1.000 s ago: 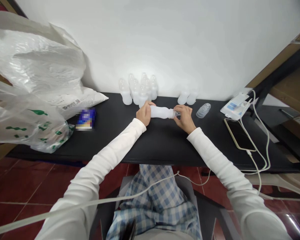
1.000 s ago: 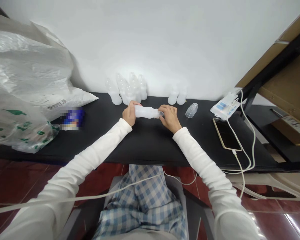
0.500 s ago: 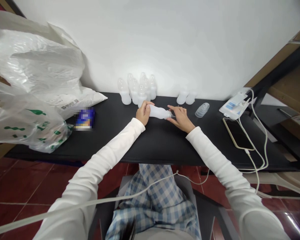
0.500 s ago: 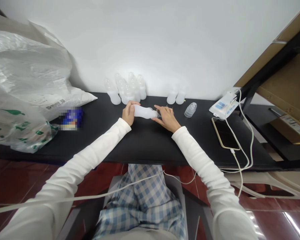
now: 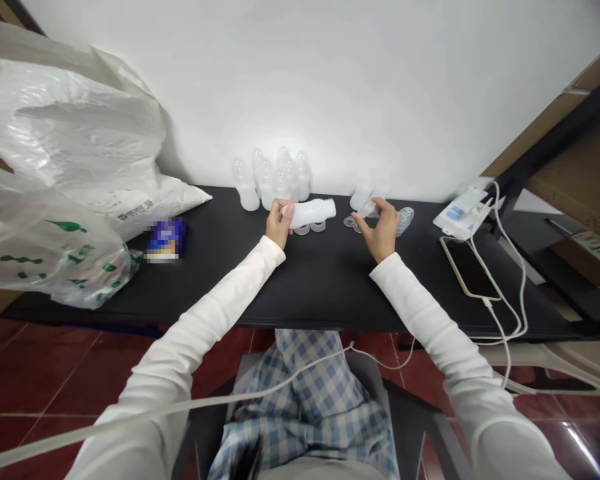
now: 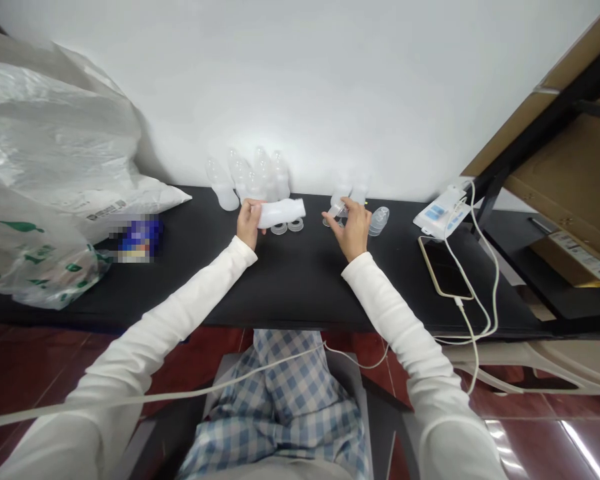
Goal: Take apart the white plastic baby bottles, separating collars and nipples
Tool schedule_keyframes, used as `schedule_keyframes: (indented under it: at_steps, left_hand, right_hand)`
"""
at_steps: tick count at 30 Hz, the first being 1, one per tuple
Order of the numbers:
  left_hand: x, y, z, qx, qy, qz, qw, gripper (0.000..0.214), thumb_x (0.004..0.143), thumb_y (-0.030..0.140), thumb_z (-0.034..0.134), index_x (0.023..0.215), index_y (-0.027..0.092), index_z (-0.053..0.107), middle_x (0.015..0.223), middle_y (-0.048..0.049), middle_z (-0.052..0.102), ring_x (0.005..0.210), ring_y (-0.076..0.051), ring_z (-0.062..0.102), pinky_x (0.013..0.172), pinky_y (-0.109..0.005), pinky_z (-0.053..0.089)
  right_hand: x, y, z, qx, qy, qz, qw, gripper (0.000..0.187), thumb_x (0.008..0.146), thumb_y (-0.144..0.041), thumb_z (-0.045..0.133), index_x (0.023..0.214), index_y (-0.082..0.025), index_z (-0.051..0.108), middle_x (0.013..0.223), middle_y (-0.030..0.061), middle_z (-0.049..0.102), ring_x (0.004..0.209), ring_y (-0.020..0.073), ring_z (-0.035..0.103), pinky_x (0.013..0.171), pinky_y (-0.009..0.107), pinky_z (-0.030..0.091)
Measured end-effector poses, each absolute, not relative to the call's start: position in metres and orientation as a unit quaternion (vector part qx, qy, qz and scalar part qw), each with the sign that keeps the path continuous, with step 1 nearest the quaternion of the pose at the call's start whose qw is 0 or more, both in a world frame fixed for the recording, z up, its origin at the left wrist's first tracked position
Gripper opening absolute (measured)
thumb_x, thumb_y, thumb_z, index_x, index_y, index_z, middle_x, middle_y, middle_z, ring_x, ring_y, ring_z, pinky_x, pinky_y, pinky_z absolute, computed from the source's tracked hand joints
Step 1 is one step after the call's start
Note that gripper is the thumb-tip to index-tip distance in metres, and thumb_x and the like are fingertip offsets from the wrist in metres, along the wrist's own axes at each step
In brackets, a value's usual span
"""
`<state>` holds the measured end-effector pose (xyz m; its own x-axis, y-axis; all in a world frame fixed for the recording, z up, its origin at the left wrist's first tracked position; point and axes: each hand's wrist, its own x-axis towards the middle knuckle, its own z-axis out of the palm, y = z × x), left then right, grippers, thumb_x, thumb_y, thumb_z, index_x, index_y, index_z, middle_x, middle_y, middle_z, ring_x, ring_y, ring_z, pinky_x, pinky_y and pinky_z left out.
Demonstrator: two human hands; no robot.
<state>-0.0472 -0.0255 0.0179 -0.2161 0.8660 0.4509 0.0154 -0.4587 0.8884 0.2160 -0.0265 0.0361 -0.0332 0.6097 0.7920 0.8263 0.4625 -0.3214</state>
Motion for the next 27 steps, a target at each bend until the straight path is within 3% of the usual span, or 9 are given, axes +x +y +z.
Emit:
schedule_keyframes:
  at_steps: [3, 6, 10, 15, 18, 22, 27]
  left_hand:
    - [-0.034, -0.026, 0.020, 0.557, 0.380, 0.648, 0.354, 0.067, 0.068, 0.072, 0.074, 0.105, 0.024, 0.045, 0.097, -0.0030, 0.061, 0.089, -0.018, 0.068, 0.080, -0.034, 0.056]
    - [-0.018, -0.018, 0.027, 0.587, 0.376, 0.613, 0.373, 0.072, 0.069, 0.060, 0.079, 0.118, 0.026, 0.038, 0.115, -0.0062, 0.059, 0.100, -0.020, 0.068, 0.092, -0.041, 0.055]
    - [0.011, 0.009, 0.043, 0.679, 0.436, 0.498, 0.317, 0.065, 0.066, 0.039, 0.085, 0.115, 0.019, 0.047, 0.121, -0.0140, 0.059, 0.115, -0.029, 0.062, 0.101, -0.047, 0.050]
    - [0.045, 0.047, 0.051, 0.700, 0.579, 0.342, 0.243, 0.060, 0.060, 0.035, 0.090, 0.104, 0.017, 0.054, 0.111, -0.0175, 0.067, 0.116, -0.041, 0.060, 0.102, -0.056, 0.045]
    - [0.061, 0.061, 0.050, 0.685, 0.611, 0.329, 0.221, 0.065, 0.057, 0.027, 0.092, 0.108, 0.017, 0.054, 0.119, -0.0204, 0.063, 0.126, -0.043, 0.055, 0.105, -0.053, 0.043]
    - [0.078, 0.072, 0.055, 0.666, 0.626, 0.316, 0.253, 0.060, 0.069, 0.017, 0.084, 0.119, 0.011, 0.051, 0.135, -0.0295, 0.049, 0.120, -0.039, 0.061, 0.101, -0.046, 0.045]
    - [0.080, 0.073, 0.060, 0.652, 0.625, 0.335, 0.269, 0.065, 0.067, 0.004, 0.081, 0.124, 0.003, 0.048, 0.133, -0.0337, 0.049, 0.123, -0.040, 0.059, 0.101, -0.046, 0.045]
  right_hand:
    - [0.220, -0.024, 0.038, -0.557, -0.656, -0.098, 0.500, 0.054, 0.095, -0.062, 0.044, 0.126, -0.019, 0.052, 0.109, 0.0115, 0.062, 0.093, 0.0240, 0.058, 0.098, 0.049, 0.040]
    - [0.224, -0.021, 0.039, -0.584, -0.611, -0.088, 0.527, 0.056, 0.098, -0.063, 0.032, 0.126, -0.019, 0.052, 0.105, 0.0110, 0.063, 0.093, 0.0240, 0.058, 0.100, 0.050, 0.038]
    - [0.226, -0.018, 0.038, -0.600, -0.578, -0.088, 0.546, 0.059, 0.100, -0.063, 0.024, 0.125, -0.019, 0.053, 0.110, 0.0142, 0.062, 0.103, 0.0266, 0.057, 0.100, 0.051, 0.038]
    - [0.224, -0.020, 0.041, -0.592, -0.562, -0.069, 0.574, 0.065, 0.099, -0.065, 0.025, 0.129, -0.016, 0.053, 0.114, 0.0190, 0.060, 0.109, 0.0312, 0.054, 0.102, 0.056, 0.035]
    - [0.221, -0.022, 0.041, -0.580, -0.559, -0.075, 0.587, 0.065, 0.099, -0.064, 0.022, 0.132, -0.015, 0.051, 0.118, 0.0206, 0.059, 0.111, 0.0323, 0.053, 0.103, 0.058, 0.036]
    - [0.218, -0.023, 0.039, -0.574, -0.568, -0.117, 0.578, 0.062, 0.102, -0.055, 0.013, 0.139, -0.017, 0.046, 0.123, 0.0212, 0.056, 0.114, 0.0316, 0.054, 0.102, 0.058, 0.038]
    - [0.216, -0.021, 0.036, -0.587, -0.560, -0.079, 0.579, 0.065, 0.103, -0.052, 0.007, 0.145, -0.017, 0.040, 0.133, 0.0238, 0.051, 0.125, 0.0337, 0.049, 0.106, 0.061, 0.034]
